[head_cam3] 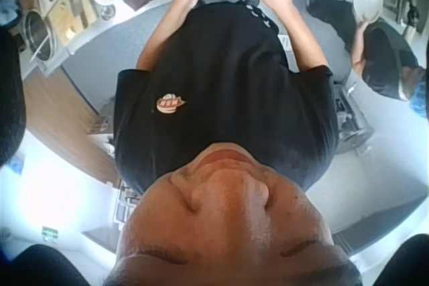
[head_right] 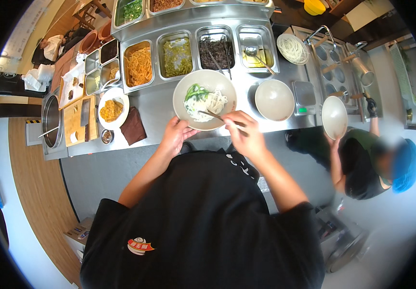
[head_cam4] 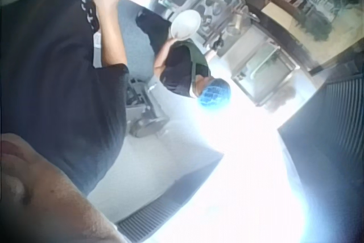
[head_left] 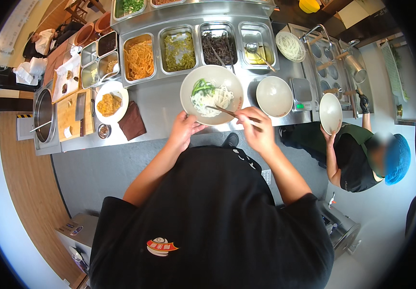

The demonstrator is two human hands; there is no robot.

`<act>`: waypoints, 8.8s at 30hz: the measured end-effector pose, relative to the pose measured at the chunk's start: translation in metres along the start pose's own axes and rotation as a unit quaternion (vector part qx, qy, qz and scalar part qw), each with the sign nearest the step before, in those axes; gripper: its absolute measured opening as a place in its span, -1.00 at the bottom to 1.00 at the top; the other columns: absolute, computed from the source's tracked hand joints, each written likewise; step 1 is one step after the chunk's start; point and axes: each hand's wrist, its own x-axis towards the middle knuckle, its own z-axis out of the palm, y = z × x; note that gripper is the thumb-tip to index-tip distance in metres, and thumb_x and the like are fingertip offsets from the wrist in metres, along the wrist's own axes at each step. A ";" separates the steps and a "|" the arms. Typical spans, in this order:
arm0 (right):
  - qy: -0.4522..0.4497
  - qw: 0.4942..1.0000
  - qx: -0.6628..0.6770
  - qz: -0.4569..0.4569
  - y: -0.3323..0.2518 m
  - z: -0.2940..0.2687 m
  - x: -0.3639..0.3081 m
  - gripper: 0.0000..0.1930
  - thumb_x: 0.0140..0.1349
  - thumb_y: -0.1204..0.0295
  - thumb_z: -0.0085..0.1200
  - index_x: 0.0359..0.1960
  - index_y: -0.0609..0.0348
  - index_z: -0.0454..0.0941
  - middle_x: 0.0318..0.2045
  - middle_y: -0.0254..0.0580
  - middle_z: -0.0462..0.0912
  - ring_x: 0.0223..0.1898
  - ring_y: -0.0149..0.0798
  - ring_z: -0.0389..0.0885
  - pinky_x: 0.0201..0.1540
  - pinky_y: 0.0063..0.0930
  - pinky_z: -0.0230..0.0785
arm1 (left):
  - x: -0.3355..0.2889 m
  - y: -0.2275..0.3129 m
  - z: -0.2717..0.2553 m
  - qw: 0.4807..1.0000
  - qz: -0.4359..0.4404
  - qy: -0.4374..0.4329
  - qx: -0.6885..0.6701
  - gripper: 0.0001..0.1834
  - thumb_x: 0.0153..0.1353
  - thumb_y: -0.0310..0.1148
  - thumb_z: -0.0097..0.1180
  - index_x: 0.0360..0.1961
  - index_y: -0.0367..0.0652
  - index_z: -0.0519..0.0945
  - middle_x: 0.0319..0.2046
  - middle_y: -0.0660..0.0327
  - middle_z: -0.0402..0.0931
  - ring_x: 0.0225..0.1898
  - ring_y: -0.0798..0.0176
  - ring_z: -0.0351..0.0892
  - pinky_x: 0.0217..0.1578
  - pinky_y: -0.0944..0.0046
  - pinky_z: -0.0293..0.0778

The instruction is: The person assembles a noodle dish by placing noodles and green vegetables into a bowl. They use chopsticks to arrange the ingredients and tongs to add toppings from various containers on the counter.

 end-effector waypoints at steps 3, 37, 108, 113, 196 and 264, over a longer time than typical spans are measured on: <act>0.089 0.987 0.100 0.084 0.000 -0.037 0.000 -0.79 0.38 0.38 0.00 -0.22 0.27 0.60 -0.35 -0.17 0.63 -0.46 -0.37 0.59 -0.40 -0.51 0.48 | -0.005 0.006 -0.011 0.999 0.027 0.006 0.024 -0.66 0.30 -0.45 -0.13 0.08 -0.28 0.40 -0.03 0.08 0.54 -0.06 0.13 0.61 -0.01 0.16 0.55; 0.103 0.973 0.138 0.151 0.028 -0.004 0.020 -0.70 0.42 0.33 -0.04 -0.20 0.41 0.56 -0.38 -0.12 0.62 -0.49 -0.34 0.62 -0.38 -0.55 0.50 | -0.018 0.013 0.000 0.998 0.054 -0.008 0.036 -0.65 0.30 -0.50 -0.17 0.10 -0.29 0.40 -0.04 0.09 0.55 -0.06 0.16 0.62 0.01 0.16 0.54; -0.046 0.995 -0.070 -0.061 -0.009 0.014 0.023 -0.89 0.27 0.56 0.08 -0.23 0.31 0.61 -0.40 -0.09 0.64 -0.43 -0.31 0.64 -0.38 -0.51 0.48 | -0.014 -0.011 -0.035 0.998 0.052 -0.031 -0.034 -0.66 0.29 -0.44 -0.08 0.09 -0.25 0.39 -0.02 0.09 0.55 -0.05 0.18 0.60 -0.01 0.18 0.53; -0.094 0.995 -0.032 0.016 -0.027 0.019 0.008 -0.90 0.28 0.55 0.06 -0.27 0.33 0.60 -0.35 -0.09 0.64 -0.44 -0.33 0.65 -0.37 -0.52 0.48 | -0.019 -0.009 -0.031 0.998 0.049 -0.007 -0.042 -0.65 0.29 -0.46 -0.10 0.09 -0.25 0.39 -0.03 0.08 0.55 -0.05 0.17 0.61 -0.01 0.18 0.53; -0.002 0.995 -0.096 0.016 -0.011 0.122 0.030 -0.89 0.28 0.53 0.09 -0.22 0.29 0.60 -0.29 -0.12 0.66 -0.34 -0.32 0.68 -0.35 -0.53 0.51 | -0.024 -0.012 -0.119 0.991 0.023 0.015 -0.131 -0.69 0.27 -0.51 -0.09 0.05 -0.31 0.38 -0.05 0.06 0.54 -0.06 0.13 0.61 0.05 0.15 0.52; -0.265 0.917 -0.268 0.134 0.045 0.229 -0.054 -0.48 0.15 0.54 0.11 0.20 0.10 0.35 0.23 -0.03 0.26 0.06 0.07 0.49 0.01 -0.12 0.45 | 0.064 0.001 -0.319 0.955 -0.027 0.104 -0.276 -0.91 0.38 -0.36 -0.03 -0.14 -0.07 0.47 -0.43 0.32 0.43 -0.42 0.31 0.48 -0.18 0.11 0.59</act>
